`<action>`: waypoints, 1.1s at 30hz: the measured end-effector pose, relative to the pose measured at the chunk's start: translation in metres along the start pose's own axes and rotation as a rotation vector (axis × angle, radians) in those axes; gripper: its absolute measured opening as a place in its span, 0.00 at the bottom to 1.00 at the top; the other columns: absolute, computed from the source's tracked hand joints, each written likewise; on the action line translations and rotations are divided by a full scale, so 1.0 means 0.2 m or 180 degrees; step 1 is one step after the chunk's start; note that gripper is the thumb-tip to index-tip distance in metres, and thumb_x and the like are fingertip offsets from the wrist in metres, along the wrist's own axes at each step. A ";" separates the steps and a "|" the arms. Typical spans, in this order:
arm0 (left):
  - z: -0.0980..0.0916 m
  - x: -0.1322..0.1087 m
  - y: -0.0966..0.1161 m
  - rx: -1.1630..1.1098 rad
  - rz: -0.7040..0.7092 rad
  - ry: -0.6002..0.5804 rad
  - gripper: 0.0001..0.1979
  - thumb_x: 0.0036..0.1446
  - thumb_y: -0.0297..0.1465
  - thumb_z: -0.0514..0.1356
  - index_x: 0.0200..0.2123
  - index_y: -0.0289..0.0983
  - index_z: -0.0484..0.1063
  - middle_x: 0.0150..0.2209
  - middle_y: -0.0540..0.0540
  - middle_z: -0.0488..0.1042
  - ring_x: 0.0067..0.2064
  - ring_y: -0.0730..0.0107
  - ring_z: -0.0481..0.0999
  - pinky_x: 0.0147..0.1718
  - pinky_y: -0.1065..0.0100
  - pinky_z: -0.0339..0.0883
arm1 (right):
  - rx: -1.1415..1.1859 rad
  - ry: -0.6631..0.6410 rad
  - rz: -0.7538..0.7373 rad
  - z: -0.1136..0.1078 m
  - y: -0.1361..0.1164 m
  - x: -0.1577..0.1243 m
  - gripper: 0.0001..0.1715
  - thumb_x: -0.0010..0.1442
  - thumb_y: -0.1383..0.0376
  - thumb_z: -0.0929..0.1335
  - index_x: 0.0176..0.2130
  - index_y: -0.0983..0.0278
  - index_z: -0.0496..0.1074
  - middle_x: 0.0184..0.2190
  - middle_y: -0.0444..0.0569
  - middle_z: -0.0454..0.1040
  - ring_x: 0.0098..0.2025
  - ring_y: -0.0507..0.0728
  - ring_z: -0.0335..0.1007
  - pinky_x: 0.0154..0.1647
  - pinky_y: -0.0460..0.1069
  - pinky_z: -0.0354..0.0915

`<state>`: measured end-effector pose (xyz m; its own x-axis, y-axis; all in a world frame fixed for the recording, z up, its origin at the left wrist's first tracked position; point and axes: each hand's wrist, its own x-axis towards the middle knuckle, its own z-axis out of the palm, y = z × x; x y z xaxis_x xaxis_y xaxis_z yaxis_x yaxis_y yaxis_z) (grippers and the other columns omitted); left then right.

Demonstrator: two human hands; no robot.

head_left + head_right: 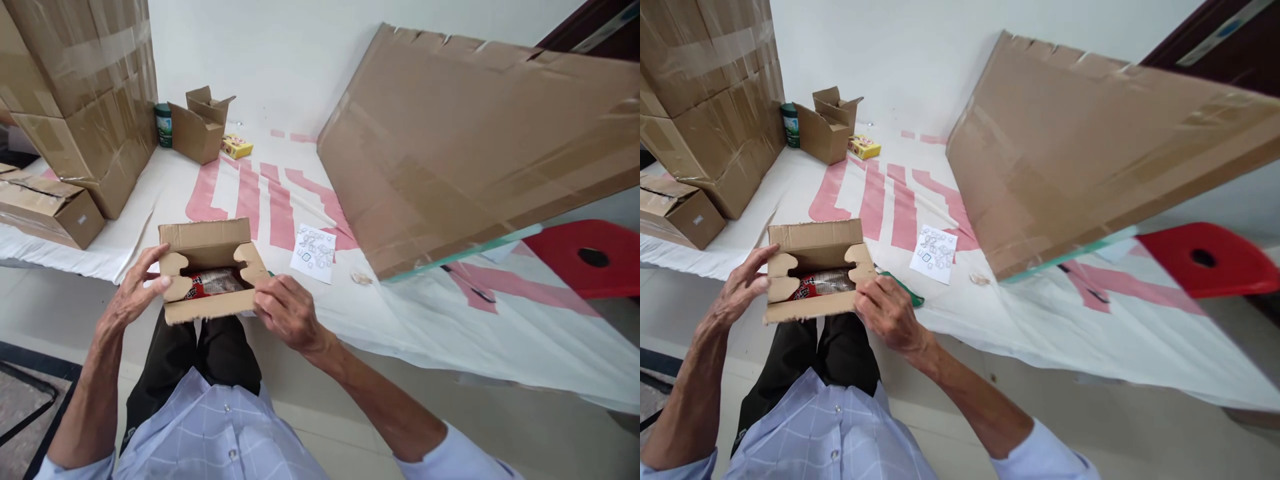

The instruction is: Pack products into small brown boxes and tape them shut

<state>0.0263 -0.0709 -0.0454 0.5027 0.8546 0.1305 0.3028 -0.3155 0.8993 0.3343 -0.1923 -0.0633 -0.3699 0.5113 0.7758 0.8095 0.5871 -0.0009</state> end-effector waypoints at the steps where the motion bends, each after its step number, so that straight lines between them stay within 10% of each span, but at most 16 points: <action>1: 0.00 0.00 0.00 0.0070 0.0012 -0.0025 0.49 0.54 0.63 0.68 0.72 0.45 0.67 0.72 0.36 0.66 0.71 0.34 0.69 0.64 0.42 0.74 | 0.0051 -0.0013 -0.0013 0.00 -0.01 -0.03 0.15 0.66 0.79 0.67 0.42 0.58 0.70 0.36 0.49 0.77 0.36 0.58 0.69 0.38 0.53 0.68; 10: 0.01 -0.03 0.01 0.0507 0.0118 -0.0164 0.61 0.44 0.59 0.77 0.77 0.49 0.58 0.74 0.36 0.60 0.73 0.32 0.65 0.63 0.41 0.76 | 0.0931 -0.0320 0.0708 -0.05 0.00 -0.12 0.19 0.65 0.57 0.76 0.54 0.59 0.76 0.48 0.56 0.79 0.48 0.65 0.77 0.48 0.61 0.77; 24: 0.01 -0.03 0.01 0.0467 0.0106 -0.0183 0.61 0.45 0.57 0.77 0.77 0.46 0.58 0.75 0.35 0.59 0.74 0.31 0.64 0.65 0.39 0.73 | 0.0199 -0.1413 0.2092 -0.01 0.13 0.19 0.24 0.59 0.58 0.76 0.53 0.59 0.73 0.51 0.53 0.77 0.45 0.62 0.78 0.44 0.57 0.77; 33: 0.01 -0.01 0.02 0.0440 0.0034 -0.0126 0.61 0.44 0.58 0.78 0.76 0.45 0.60 0.75 0.34 0.60 0.73 0.29 0.65 0.64 0.39 0.74 | 0.0603 -0.0495 0.2230 -0.06 0.24 0.11 0.13 0.69 0.66 0.64 0.50 0.61 0.75 0.45 0.52 0.81 0.37 0.57 0.75 0.35 0.51 0.74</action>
<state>0.0289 -0.0743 -0.0420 0.5372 0.8347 0.1208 0.4046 -0.3807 0.8315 0.3710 -0.1598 -0.0399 0.1327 0.8806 0.4550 0.7923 0.1816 -0.5825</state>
